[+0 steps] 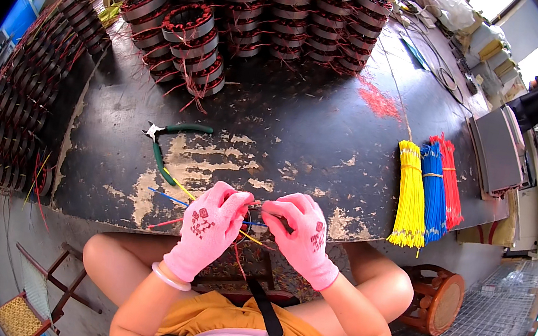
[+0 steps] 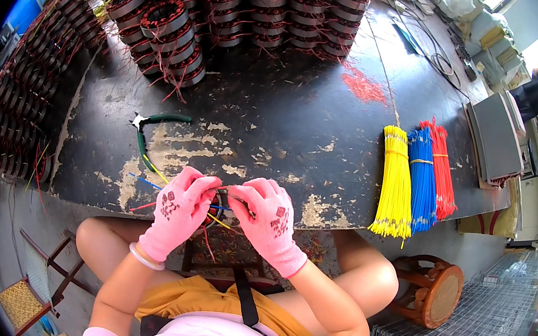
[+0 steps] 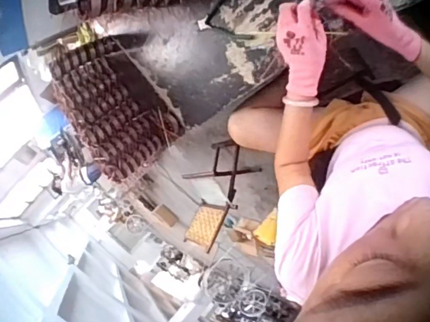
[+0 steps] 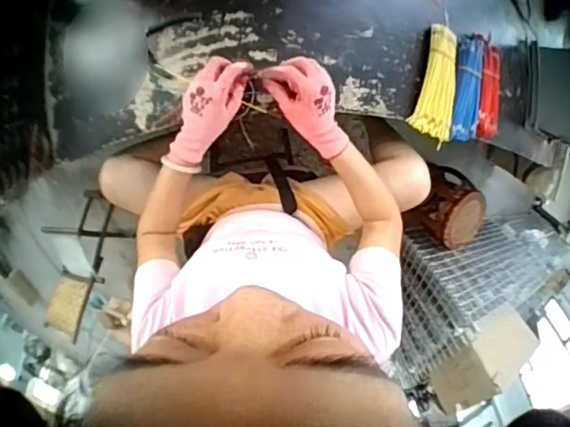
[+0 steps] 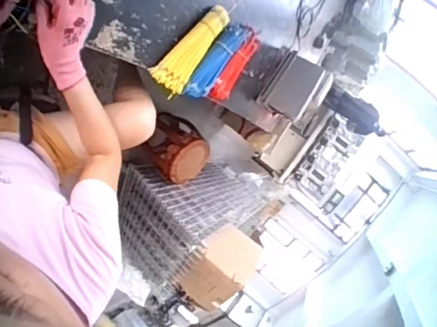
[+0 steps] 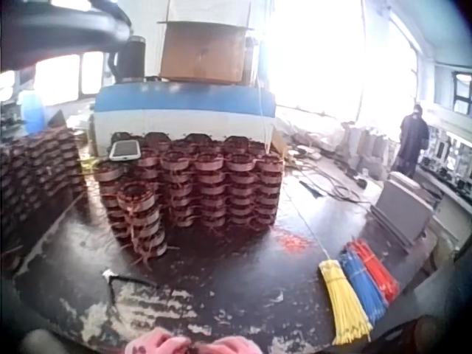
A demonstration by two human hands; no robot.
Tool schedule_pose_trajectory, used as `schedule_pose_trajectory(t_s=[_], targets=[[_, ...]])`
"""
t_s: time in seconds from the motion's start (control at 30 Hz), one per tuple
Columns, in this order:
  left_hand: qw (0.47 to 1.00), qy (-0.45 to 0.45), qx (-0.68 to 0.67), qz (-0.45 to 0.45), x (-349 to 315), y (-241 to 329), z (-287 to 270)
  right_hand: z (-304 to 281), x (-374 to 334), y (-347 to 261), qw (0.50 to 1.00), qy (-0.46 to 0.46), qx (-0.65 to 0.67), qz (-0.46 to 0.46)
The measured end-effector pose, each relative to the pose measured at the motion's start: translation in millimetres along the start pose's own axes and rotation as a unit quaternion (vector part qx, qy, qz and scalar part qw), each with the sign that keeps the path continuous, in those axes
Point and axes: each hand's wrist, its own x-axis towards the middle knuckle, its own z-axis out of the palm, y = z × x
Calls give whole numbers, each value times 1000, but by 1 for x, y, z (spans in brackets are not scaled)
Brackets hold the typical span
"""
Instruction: The person sits at a workbench and assembles small cylindrical electrical components by inserting colored wires into them. They use pliers to trim the wires and secure them with zip ties, then place the finished units into a stack.
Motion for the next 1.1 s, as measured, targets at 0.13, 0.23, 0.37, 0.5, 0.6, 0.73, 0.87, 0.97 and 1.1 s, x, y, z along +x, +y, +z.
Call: schedule_pose_trajectory(t_s=[0.13, 0.23, 0.37, 0.5, 0.6, 0.73, 0.87, 0.97, 1.1], targets=[[999, -43, 10, 23, 6, -5, -7, -9, 4, -2, 999, -8, -7, -31], [997, -68, 9, 22, 14, 2, -13, -11, 10, 5, 997, -47, 65, -6], [997, -68, 22, 18, 13, 5, -16, -19, 19, -7, 962, -130, 184, 156], [997, -67, 28, 26, 15, 11, -16, -24, 23, -5, 951, -155, 197, 181], [996, -70, 43, 31, 15, 14, -18, -27, 26, -7, 941, -170, 211, 203], [994, -74, 67, 35, 15, 18, -18, -28, 29, -9, 940, -176, 214, 200], [997, -46, 51, 24, 12, 21, -11, -30, 34, -7, 951, -183, 188, 165], [999, -8, 29, 29, 7, 13, 3, -26, 35, 4, 947, -190, 212, 149], [998, 7, 15, 58, 7, 6, 15, -15, 41, 27, 830, -262, 376, 317]])
